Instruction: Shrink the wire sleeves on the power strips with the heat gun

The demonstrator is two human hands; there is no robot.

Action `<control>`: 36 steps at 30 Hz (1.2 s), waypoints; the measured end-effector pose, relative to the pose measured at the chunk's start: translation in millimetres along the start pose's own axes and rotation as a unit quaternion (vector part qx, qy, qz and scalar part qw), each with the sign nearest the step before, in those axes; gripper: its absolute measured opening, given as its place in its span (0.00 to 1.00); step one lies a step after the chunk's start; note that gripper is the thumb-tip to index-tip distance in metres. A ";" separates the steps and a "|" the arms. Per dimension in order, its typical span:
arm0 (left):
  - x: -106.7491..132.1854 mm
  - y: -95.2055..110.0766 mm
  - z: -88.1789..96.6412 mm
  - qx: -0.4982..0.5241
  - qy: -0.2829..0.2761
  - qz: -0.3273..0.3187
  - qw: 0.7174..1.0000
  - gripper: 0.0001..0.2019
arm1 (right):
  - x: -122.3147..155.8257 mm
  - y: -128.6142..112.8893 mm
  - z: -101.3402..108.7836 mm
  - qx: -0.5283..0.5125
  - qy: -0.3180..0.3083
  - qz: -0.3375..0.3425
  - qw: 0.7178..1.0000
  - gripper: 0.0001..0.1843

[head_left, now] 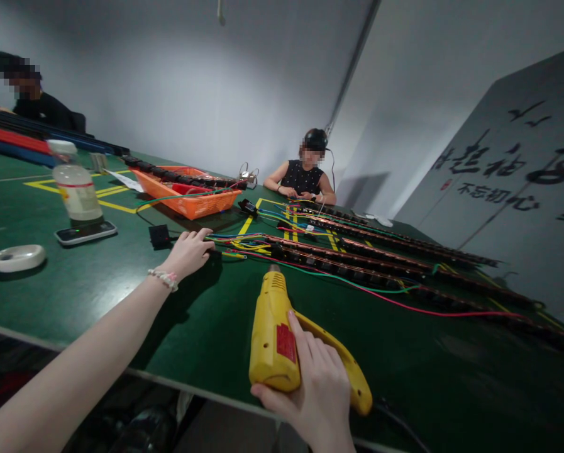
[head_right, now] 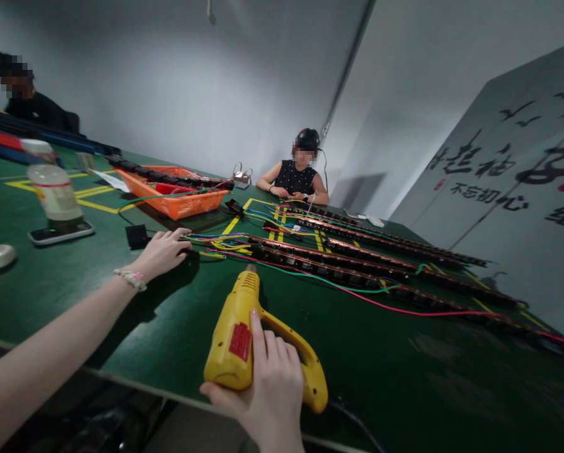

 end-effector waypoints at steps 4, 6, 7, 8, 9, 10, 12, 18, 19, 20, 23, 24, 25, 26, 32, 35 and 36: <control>0.3 -8.9 6.0 0.085 0.057 0.017 0.995 0.13 | 0.0 0.1 1.8 0.011 0.000 0.003 1.000 0.58; 3.6 -20.8 11.9 0.120 0.110 0.043 0.986 0.15 | -0.1 -0.3 2.2 0.011 -0.003 0.002 1.000 0.58; 6.2 -29.7 13.8 0.133 0.133 0.070 0.980 0.16 | -0.3 -0.6 2.4 0.009 -0.004 0.001 1.000 0.57; 9.3 -40.3 14.4 0.145 0.147 0.106 0.973 0.17 | -0.5 -0.9 2.5 0.006 -0.005 0.000 1.000 0.57; 12.5 -51.8 13.2 0.155 0.148 0.145 0.966 0.18 | -0.9 -1.1 2.7 0.003 -0.004 -0.002 1.000 0.57; 15.3 -63.2 9.8 0.164 0.128 0.177 0.962 0.20 | -1.2 -1.4 2.8 0.001 -0.003 -0.003 1.000 0.57; 20.3 -83.7 -0.7 0.186 0.064 0.246 0.949 0.23 | -1.8 -1.8 3.0 -0.001 -0.002 -0.006 1.000 0.58; 25.6 -93.8 -9.9 0.247 0.054 0.239 0.938 0.25 | -0.6 -1.4 1.9 -0.001 -0.011 -0.011 1.000 0.60; 25.9 -90.7 -5.2 0.245 0.083 0.239 0.936 0.25 | -0.4 -1.4 2.0 -0.001 -0.010 -0.010 1.000 0.59; 26.2 -87.2 0.9 0.244 0.122 0.242 0.931 0.24 | -0.3 -1.5 2.3 0.001 -0.009 -0.009 1.000 0.58; 26.5 -75.0 20.2 0.255 0.244 0.242 0.904 0.19 | -0.9 -2.8 4.5 0.004 -0.012 -0.006 1.000 0.56; 25.7 -70.0 25.0 0.263 0.268 0.229 0.898 0.16 | -1.1 -3.8 5.3 0.005 -0.015 -0.003 1.000 0.56; 24.3 -64.7 28.4 0.268 0.278 0.209 0.898 0.14 | -1.3 -4.9 6.0 0.006 -0.017 0.000 1.000 0.55; 22.4 -59.4 30.2 0.270 0.278 0.187 0.903 0.13 | -1.5 -6.1 6.6 0.005 -0.016 0.001 1.000 0.55; 9.7 -42.7 12.0 0.232 0.155 0.130 0.951 0.18 | -1.2 -8.5 7.3 0.001 0.005 -0.010 1.000 0.53; 7.1 -44.6 -1.9 0.209 0.042 0.128 0.969 0.25 | -1.1 -7.3 7.8 0.016 -0.007 0.006 1.000 0.56; 7.5 -46.0 -5.2 0.197 0.004 0.135 0.971 0.26 | -1.0 -7.1 7.8 0.017 -0.012 0.008 1.000 0.56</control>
Point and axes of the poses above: each hand's wrist, its own x-axis away from the middle knuckle, its own z-axis out of the back of the hand, y = z × x, the point moved 2 cm from there along -x, towards the middle knuckle, and after that the axes turned 14 degrees about -y, right-handed, at the moved point
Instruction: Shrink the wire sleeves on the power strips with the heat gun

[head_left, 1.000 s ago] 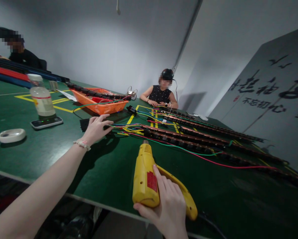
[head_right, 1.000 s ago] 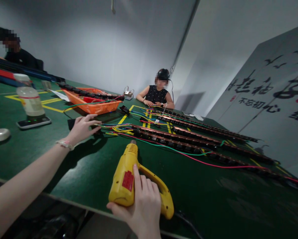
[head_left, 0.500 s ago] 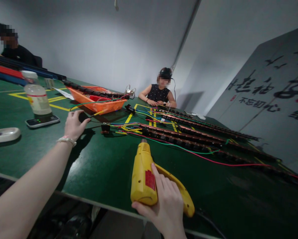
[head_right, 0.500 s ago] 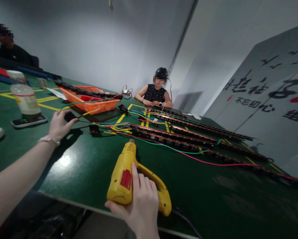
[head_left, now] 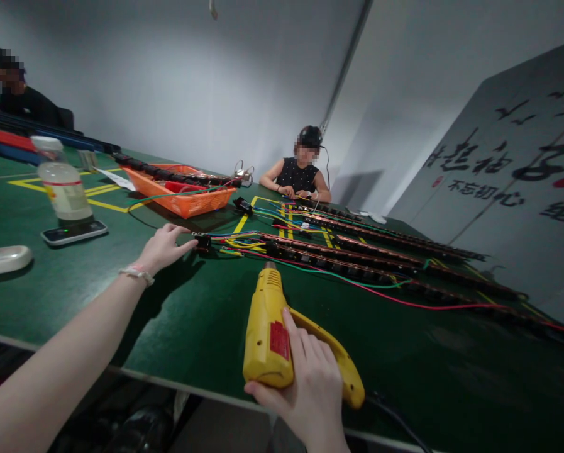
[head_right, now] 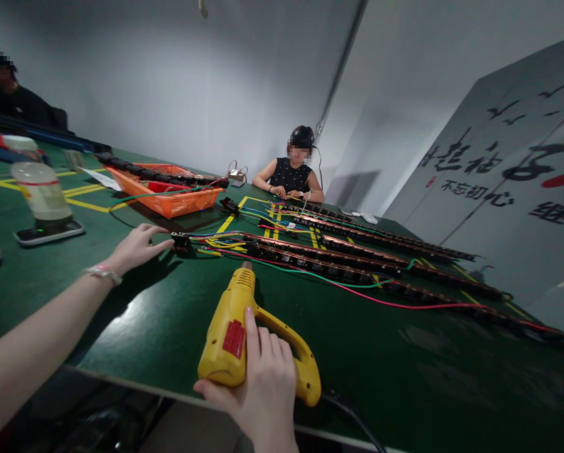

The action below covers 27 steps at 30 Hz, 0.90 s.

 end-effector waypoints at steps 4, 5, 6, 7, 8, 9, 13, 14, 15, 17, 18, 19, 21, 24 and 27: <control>4.7 -11.8 2.0 -0.047 -0.056 0.096 0.993 0.30 | 0.4 -0.8 -0.7 -0.017 0.007 -0.021 1.000 0.57; 6.5 -14.3 4.9 -0.044 -0.057 0.117 0.990 0.30 | 0.4 -1.2 -0.8 -0.022 0.011 -0.028 0.999 0.57; 8.2 -16.1 8.4 -0.032 -0.055 0.129 0.990 0.29 | 0.3 -1.5 -0.9 -0.024 0.013 -0.031 0.999 0.58; 9.7 -17.0 12.6 -0.011 -0.045 0.135 0.990 0.26 | 0.2 -1.7 -0.9 -0.023 0.011 -0.028 0.999 0.58; 11.1 -16.5 17.3 0.016 -0.023 0.135 0.990 0.23 | 0.1 -1.7 -0.8 -0.021 0.006 -0.022 1.000 0.58; 12.2 -14.5 22.5 0.046 0.010 0.125 0.991 0.19 | -0.1 -1.4 -0.5 -0.017 0.002 -0.014 1.000 0.58; 17.6 9.0 39.2 0.129 0.206 0.000 0.970 0.14 | -0.3 0.9 1.0 -0.007 0.001 -0.001 1.000 0.55; 19.3 17.6 40.0 0.146 0.238 -0.040 0.959 0.14 | -0.3 1.2 1.2 -0.007 0.002 -0.002 1.000 0.54; 20.8 26.3 38.7 0.171 0.253 -0.072 0.949 0.13 | -0.4 1.1 1.1 -0.006 0.003 -0.002 1.000 0.54; 22.9 43.7 30.4 0.247 0.223 -0.112 0.936 0.14 | -0.4 0.2 0.4 -0.008 0.001 -0.005 1.000 0.53; 23.5 52.7 23.8 0.289 0.175 -0.130 0.932 0.14 | -0.4 -0.4 -0.1 -0.010 0.003 -0.009 1.000 0.53; 24.2 61.7 16.4 0.324 0.116 -0.147 0.927 0.15 | -0.3 -1.1 -0.7 -0.013 0.007 -0.015 1.000 0.53; 26.0 77.9 2.4 0.357 0.005 -0.178 0.917 0.16 | 0.1 -2.5 -1.9 -0.021 0.017 -0.027 0.999 0.55; 28.1 93.5 -11.8 0.328 -0.103 -0.235 0.909 0.15 | 0.5 -4.0 -3.5 -0.028 0.023 -0.035 0.999 0.56; 26.2 96.1 -20.9 0.276 -0.178 -0.281 0.902 0.15 | 0.7 -4.0 -4.3 -0.027 0.019 -0.037 0.999 0.53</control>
Point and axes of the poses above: each hand's wrist, its own x-axis away from the middle knuckle, its own z-axis out of the back of the hand, y = z × x, the point moved 2 cm from there along -x, towards the middle knuckle, and after that the axes turned 14 degrees about -y, right-handed, at the moved point
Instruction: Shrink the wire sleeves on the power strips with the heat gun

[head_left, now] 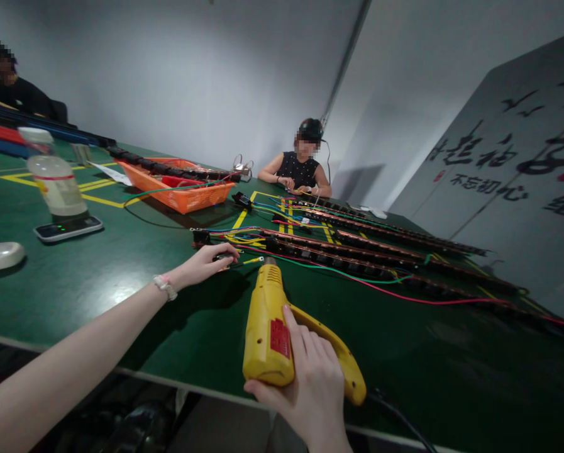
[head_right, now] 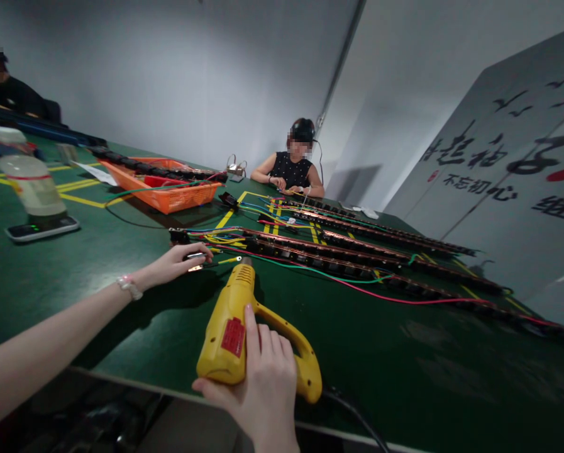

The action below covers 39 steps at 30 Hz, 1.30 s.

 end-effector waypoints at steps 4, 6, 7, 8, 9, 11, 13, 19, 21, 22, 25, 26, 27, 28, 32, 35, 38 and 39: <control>-2.5 -14.1 -0.4 -0.049 -0.010 -0.002 0.999 0.15 | 0.2 1.8 -0.5 0.001 -0.002 0.007 1.000 0.52; -3.0 -20.8 0.8 -0.099 0.039 0.002 0.994 0.16 | 0.5 3.2 -1.2 0.004 -0.005 0.014 1.000 0.52; -3.1 -23.7 1.2 -0.126 0.062 0.011 0.990 0.16 | 0.6 3.9 -1.6 0.006 -0.007 0.017 1.000 0.51; -3.1 -26.3 1.5 -0.150 0.079 0.024 0.985 0.17 | 0.6 4.6 -2.0 0.008 -0.007 0.019 1.000 0.51; -3.0 -28.7 1.5 -0.167 0.088 0.038 0.981 0.17 | 0.6 5.3 -2.2 0.010 -0.006 0.020 1.000 0.51; -3.0 -32.1 1.0 -0.180 0.082 0.055 0.979 0.17 | 0.6 6.1 -2.6 0.014 -0.005 0.020 1.000 0.52; -3.1 -33.4 -0.2 -0.179 0.058 0.046 0.981 0.18 | 0.8 5.8 -2.6 0.018 -0.008 0.023 1.000 0.52; -4.1 -29.2 -8.1 -0.183 0.011 -0.009 0.983 0.23 | 7.9 -2.3 0.4 0.037 0.015 0.031 0.999 0.56; -5.6 -28.1 -11.7 -0.182 0.011 -0.010 0.983 0.23 | 10.7 -6.4 1.2 0.035 0.016 0.041 0.998 0.57; -6.6 -27.7 -13.5 -0.181 0.012 -0.009 0.983 0.23 | 11.6 -8.3 1.6 0.033 0.018 0.041 0.998 0.58; -9.4 -26.1 -17.6 -0.170 0.012 -0.004 0.985 0.25 | 11.8 -13.0 2.9 0.033 0.021 0.035 0.999 0.59; -10.1 -25.4 -18.4 -0.166 0.012 0.003 0.986 0.26 | 11.1 -14.9 3.2 0.035 0.018 0.040 0.998 0.59; -10.5 -24.6 -19.0 -0.163 0.011 0.012 0.987 0.27 | 10.1 -16.9 3.7 0.037 0.016 0.049 0.998 0.59; -10.8 -23.8 -19.2 -0.159 0.011 0.022 0.987 0.29 | 9.0 -19.2 4.2 0.037 0.016 0.061 0.997 0.59; -11.3 -24.6 -18.9 -0.134 0.021 0.021 0.991 0.33 | 4.9 -29.0 7.3 0.025 0.032 0.080 0.996 0.59; -12.8 -31.9 -18.3 -0.127 0.029 -0.004 0.991 0.25 | 2.2 -34.1 8.6 0.016 0.032 0.088 0.995 0.59; -14.1 -40.0 -17.7 -0.125 0.029 -0.012 0.992 0.17 | -0.2 -33.6 8.7 -0.001 0.026 0.097 0.995 0.59; -14.2 -41.5 -17.5 -0.124 0.027 -0.014 0.992 0.16 | -0.7 -32.4 8.6 -0.008 0.023 0.100 0.995 0.58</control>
Point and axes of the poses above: each hand's wrist, its own x-axis away from the middle knuckle, its own z-axis out of the back of the hand, y = z × x, the point moved 2 cm from there along -x, towards the middle knuckle, and after that the axes turned 14 degrees about -y, right-handed, at the moved point
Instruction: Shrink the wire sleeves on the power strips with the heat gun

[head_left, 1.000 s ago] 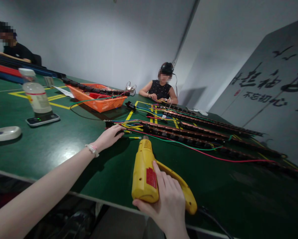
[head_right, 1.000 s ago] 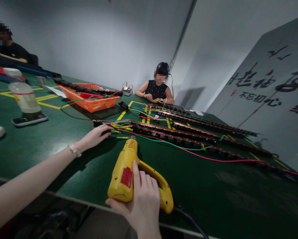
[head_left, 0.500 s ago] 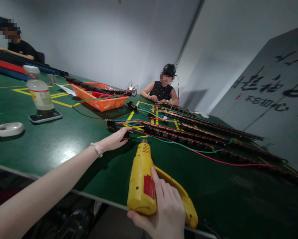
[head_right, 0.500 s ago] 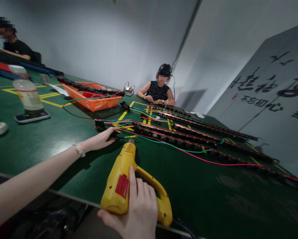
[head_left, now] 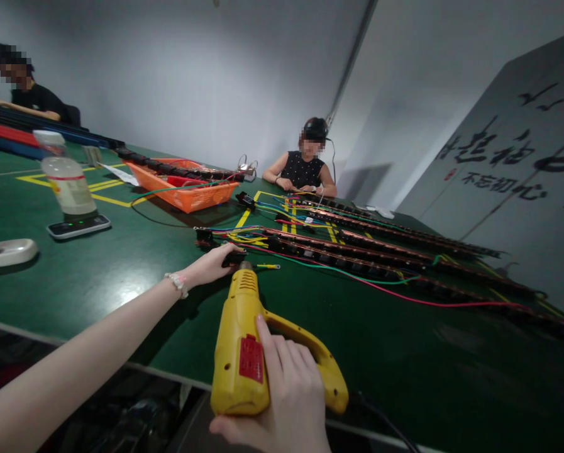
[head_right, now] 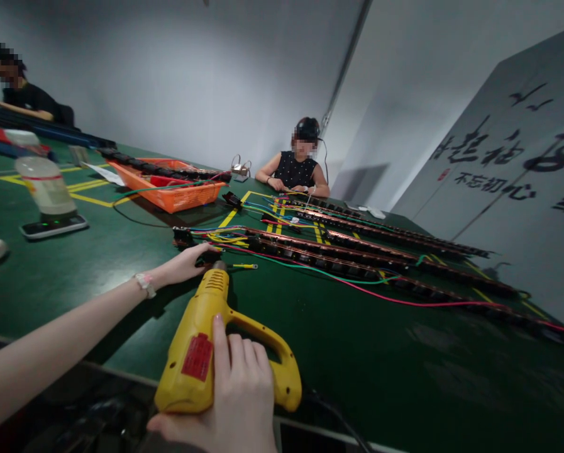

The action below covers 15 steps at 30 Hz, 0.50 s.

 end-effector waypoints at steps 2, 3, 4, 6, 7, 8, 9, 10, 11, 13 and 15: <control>0.7 -0.8 0.5 0.002 -0.001 -0.002 1.000 0.16 | 0.3 3.4 -0.3 -0.015 -0.006 0.005 1.000 0.55; 1.2 -0.2 1.0 0.002 0.000 -0.003 1.000 0.16 | 0.7 5.3 -0.4 -0.020 -0.011 0.005 1.000 0.55; 1.9 0.7 1.7 0.003 0.002 -0.004 1.000 0.16 | 1.3 7.4 -0.4 -0.025 -0.016 0.004 1.000 0.54; 3.1 3.2 2.9 0.014 0.001 -0.003 1.000 0.17 | 2.7 11.9 0.0 -0.031 -0.026 0.005 0.999 0.53; 3.6 4.5 3.4 0.023 -0.002 -0.002 1.000 0.17 | 3.5 14.6 0.4 -0.033 -0.029 0.006 0.999 0.53; 3.9 5.7 3.7 0.031 -0.006 0.000 0.999 0.18 | 4.4 17.6 0.9 -0.036 -0.033 0.008 0.999 0.53; 4.0 6.6 4.0 0.039 -0.009 0.003 0.999 0.19 | 5.3 21.1 1.5 -0.037 -0.034 0.009 0.999 0.53; 4.1 7.3 4.1 0.043 -0.012 0.005 0.999 0.20 | 6.3 25.2 2.1 -0.036 -0.034 0.009 0.999 0.53; 4.1 7.8 4.2 0.045 -0.013 0.006 0.999 0.21 | 7.5 29.7 2.6 -0.034 -0.034 0.007 0.999 0.54; 3.9 7.7 3.9 0.039 -0.013 0.006 0.999 0.21 | 10.7 40.1 3.0 -0.027 -0.033 0.000 0.999 0.55; 3.6 6.7 3.2 0.028 -0.014 0.002 1.000 0.20 | 14.5 50.8 2.8 -0.018 -0.027 -0.012 0.999 0.55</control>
Point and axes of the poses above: each hand's wrist, its own x-axis away from the middle knuckle, its own z-axis out of the back of the hand, y = z × x, the point moved 2 cm from there along -x, towards the middle knuckle, and after that the axes turned 14 degrees about -y, right-handed, at the moved point
